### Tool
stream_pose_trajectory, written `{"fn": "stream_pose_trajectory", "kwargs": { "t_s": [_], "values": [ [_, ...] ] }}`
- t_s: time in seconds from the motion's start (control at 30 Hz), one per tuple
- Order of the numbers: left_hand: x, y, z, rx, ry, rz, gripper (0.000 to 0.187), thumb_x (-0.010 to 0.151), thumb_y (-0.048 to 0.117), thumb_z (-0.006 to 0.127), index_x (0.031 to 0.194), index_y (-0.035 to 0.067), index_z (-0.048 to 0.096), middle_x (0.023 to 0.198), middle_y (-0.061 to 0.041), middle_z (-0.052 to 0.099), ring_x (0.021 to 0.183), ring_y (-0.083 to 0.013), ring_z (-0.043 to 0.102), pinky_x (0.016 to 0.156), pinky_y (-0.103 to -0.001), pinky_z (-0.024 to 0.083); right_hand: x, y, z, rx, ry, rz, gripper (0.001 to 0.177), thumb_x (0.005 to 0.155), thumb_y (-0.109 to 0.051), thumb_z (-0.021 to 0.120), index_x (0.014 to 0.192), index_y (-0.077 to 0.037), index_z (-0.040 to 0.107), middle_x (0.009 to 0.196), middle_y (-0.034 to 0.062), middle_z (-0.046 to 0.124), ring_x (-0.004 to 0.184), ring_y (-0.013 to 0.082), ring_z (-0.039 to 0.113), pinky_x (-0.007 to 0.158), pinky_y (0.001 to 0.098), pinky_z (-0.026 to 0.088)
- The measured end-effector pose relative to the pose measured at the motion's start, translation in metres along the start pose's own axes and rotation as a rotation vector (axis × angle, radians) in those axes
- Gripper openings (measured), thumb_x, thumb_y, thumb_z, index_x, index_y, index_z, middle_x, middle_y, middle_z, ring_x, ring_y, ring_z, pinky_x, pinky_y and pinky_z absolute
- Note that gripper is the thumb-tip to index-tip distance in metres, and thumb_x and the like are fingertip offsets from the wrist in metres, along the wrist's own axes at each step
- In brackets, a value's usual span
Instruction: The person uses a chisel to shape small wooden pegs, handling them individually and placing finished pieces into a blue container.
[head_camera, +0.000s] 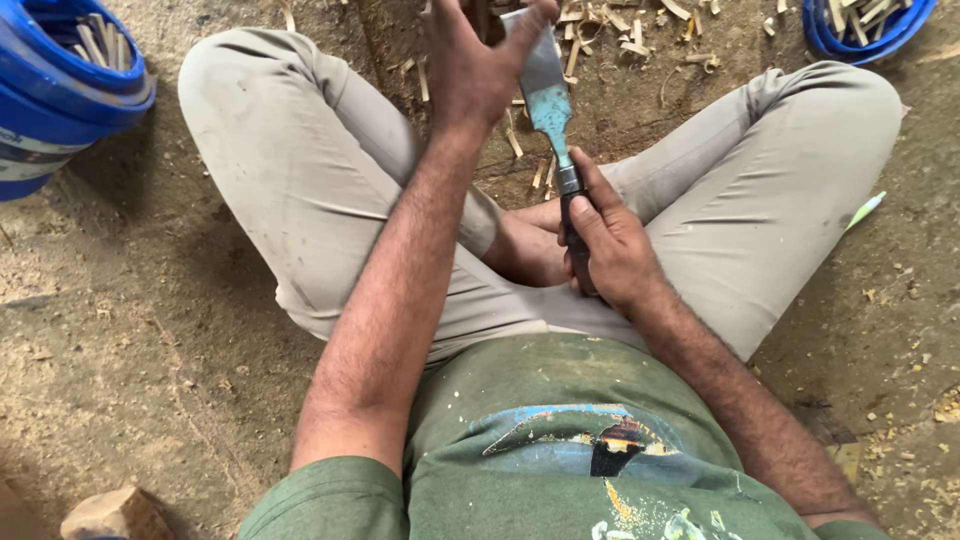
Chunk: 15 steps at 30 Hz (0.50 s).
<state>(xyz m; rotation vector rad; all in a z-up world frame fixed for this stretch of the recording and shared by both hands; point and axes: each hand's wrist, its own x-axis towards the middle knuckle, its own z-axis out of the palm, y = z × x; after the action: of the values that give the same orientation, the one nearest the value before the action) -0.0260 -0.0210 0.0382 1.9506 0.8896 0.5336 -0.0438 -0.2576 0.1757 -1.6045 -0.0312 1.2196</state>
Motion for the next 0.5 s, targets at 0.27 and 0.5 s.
{"fn": "stream_pose_trajectory", "kwargs": {
  "t_s": [0.27,0.5],
  "values": [
    [-0.01,-0.009,0.017,-0.033,-0.242,-0.138,0.123,0.079,0.073,0.084,0.152,-0.005,0.023,0.134,-0.025,0.045,0.126,-0.0351,0.057,0.096,-0.048,0.061,0.005,0.008,0.0,-0.084,0.017,-0.007,0.058,0.109,-0.025,0.045,0.165,-0.028,0.029,0.081,0.0018,0.056,0.058,0.0084,0.052,0.05,0.0242,0.05],
    [-0.008,-0.007,0.015,-0.067,-0.275,-0.208,0.122,0.078,0.07,0.083,0.152,-0.004,0.021,0.135,-0.026,0.044,0.127,-0.0352,0.056,0.098,-0.049,0.06,0.011,0.007,0.002,-0.069,-0.016,-0.093,0.057,0.113,-0.025,0.045,0.168,-0.027,0.028,0.085,0.0021,0.055,0.063,0.0083,0.053,0.055,0.0247,0.052]
  ]
}}
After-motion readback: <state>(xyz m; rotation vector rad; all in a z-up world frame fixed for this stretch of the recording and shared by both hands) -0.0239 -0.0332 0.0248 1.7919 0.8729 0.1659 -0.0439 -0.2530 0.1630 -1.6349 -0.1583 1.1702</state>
